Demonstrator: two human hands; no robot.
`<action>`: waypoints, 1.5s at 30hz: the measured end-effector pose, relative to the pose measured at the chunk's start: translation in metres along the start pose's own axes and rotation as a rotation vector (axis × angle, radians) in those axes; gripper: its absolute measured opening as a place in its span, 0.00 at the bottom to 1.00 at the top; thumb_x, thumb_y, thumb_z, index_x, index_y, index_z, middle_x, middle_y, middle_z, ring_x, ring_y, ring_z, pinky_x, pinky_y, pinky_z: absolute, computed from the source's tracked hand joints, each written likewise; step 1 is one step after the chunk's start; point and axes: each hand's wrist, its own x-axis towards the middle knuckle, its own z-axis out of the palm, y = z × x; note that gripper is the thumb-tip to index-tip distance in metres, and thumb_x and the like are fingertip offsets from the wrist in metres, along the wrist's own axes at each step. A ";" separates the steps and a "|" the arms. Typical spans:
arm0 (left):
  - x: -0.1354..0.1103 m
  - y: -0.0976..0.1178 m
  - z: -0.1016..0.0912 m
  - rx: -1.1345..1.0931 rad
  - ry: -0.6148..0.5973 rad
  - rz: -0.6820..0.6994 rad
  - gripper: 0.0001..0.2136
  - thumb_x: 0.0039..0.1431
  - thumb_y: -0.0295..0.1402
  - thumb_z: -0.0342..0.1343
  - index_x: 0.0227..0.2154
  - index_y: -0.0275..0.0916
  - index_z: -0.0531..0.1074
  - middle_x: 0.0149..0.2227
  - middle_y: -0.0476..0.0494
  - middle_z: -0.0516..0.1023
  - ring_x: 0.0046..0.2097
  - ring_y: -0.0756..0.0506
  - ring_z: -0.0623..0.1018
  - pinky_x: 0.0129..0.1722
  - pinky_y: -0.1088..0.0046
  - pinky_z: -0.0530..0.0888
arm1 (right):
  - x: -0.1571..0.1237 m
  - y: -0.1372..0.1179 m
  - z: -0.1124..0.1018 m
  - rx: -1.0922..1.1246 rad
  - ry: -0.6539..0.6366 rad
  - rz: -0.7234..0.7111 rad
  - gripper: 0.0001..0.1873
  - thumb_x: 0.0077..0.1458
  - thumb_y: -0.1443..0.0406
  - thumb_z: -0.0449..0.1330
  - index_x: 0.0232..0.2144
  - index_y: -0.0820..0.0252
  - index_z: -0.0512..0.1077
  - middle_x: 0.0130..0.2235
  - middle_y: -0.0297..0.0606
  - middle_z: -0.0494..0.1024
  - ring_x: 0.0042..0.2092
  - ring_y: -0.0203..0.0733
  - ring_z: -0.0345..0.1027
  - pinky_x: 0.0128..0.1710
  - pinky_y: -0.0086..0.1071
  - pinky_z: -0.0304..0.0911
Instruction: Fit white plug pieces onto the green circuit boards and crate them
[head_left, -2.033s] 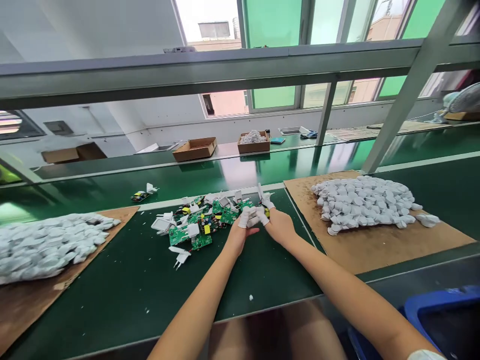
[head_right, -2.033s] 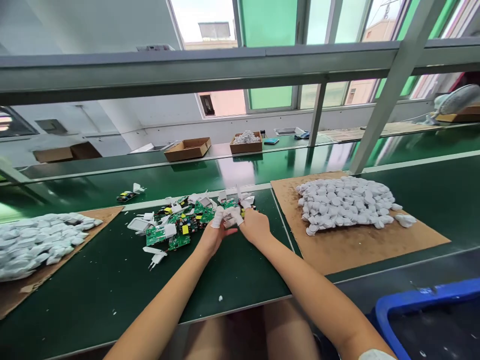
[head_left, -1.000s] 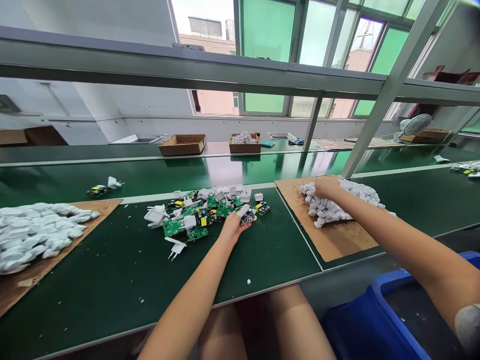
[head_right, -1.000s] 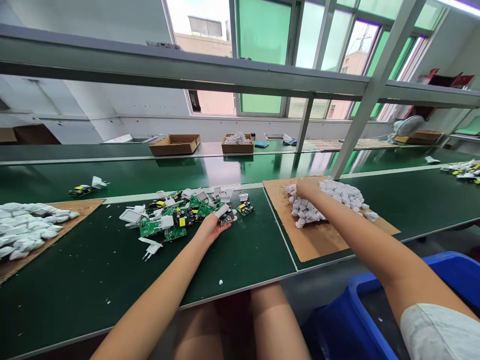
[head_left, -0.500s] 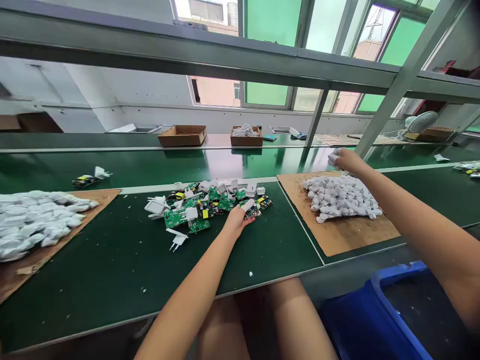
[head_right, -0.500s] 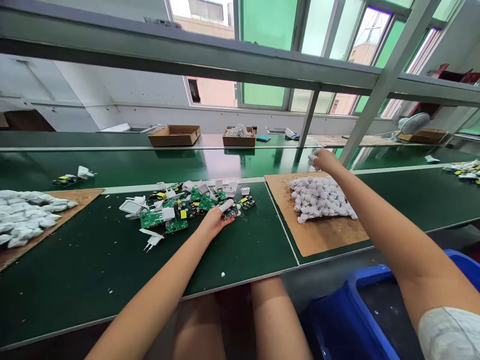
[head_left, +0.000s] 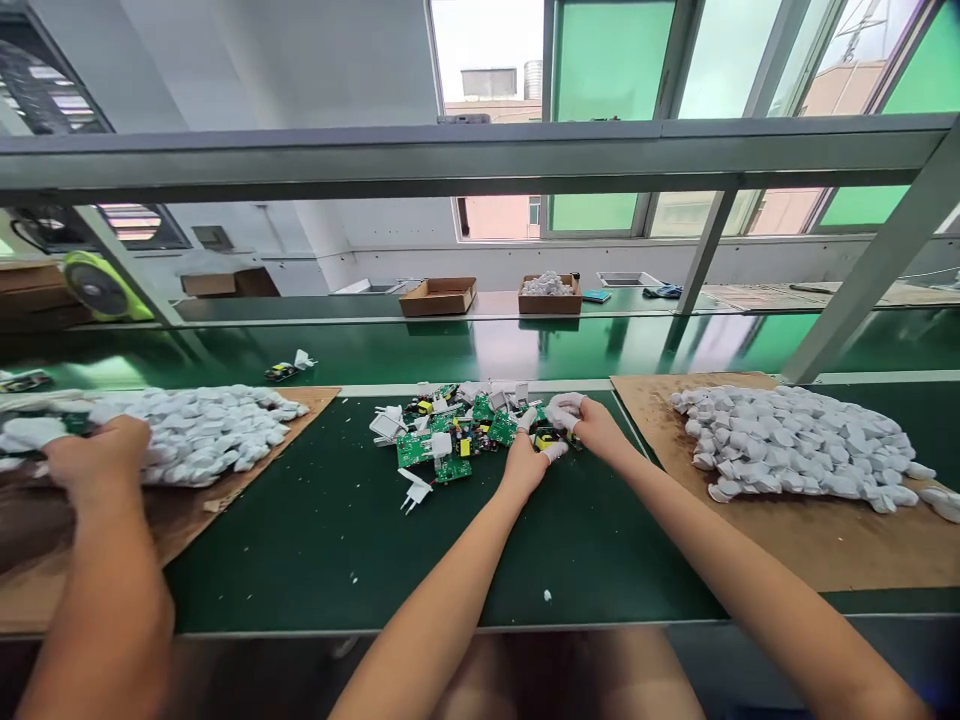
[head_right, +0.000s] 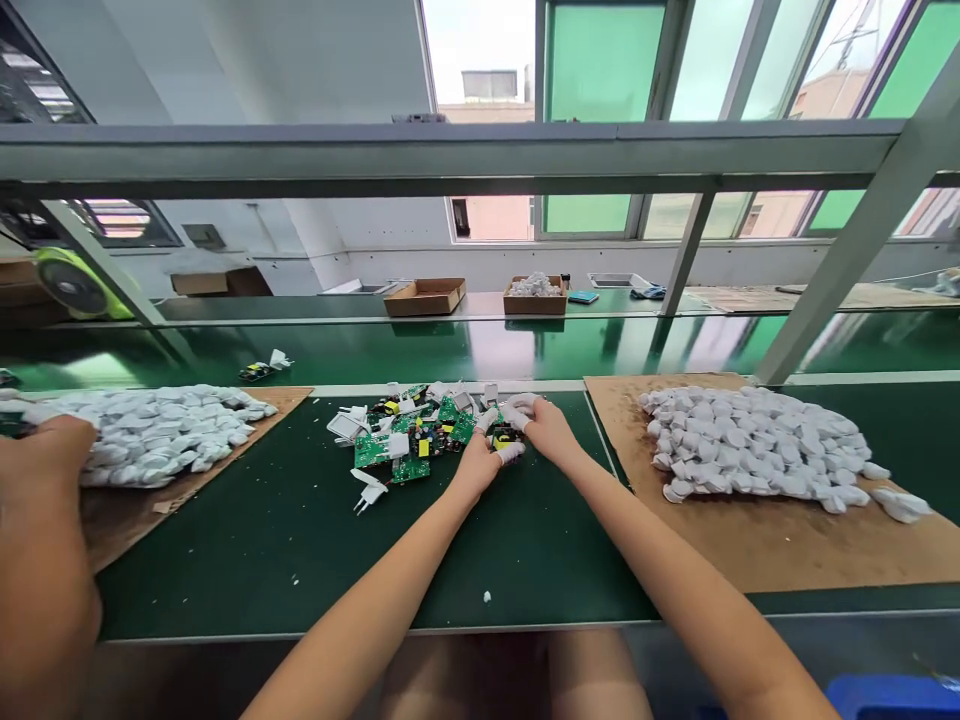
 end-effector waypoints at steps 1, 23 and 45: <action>0.000 0.000 0.000 -0.002 -0.016 0.041 0.30 0.31 0.24 0.62 0.44 0.38 0.62 0.41 0.43 0.71 0.44 0.45 0.69 0.45 0.70 0.64 | 0.003 0.009 -0.003 -0.002 0.063 0.007 0.13 0.41 0.60 0.58 0.30 0.62 0.68 0.32 0.37 0.72 0.36 0.40 0.65 0.41 0.36 0.60; -0.011 0.011 0.008 -0.120 -0.012 0.028 0.20 0.38 0.35 0.60 0.37 0.40 0.63 0.39 0.46 0.69 0.40 0.46 0.70 0.39 0.68 0.68 | -0.026 -0.004 -0.004 -0.675 0.077 -0.087 0.19 0.51 0.70 0.49 0.48 0.66 0.62 0.43 0.45 0.67 0.44 0.44 0.59 0.43 0.35 0.56; -0.012 0.021 0.005 -0.428 -0.019 -0.108 0.12 0.47 0.37 0.53 0.34 0.37 0.71 0.38 0.43 0.73 0.34 0.49 0.73 0.33 0.74 0.71 | -0.033 0.002 0.011 -1.045 0.119 -0.243 0.27 0.46 0.59 0.54 0.46 0.72 0.63 0.39 0.49 0.70 0.39 0.48 0.63 0.40 0.36 0.59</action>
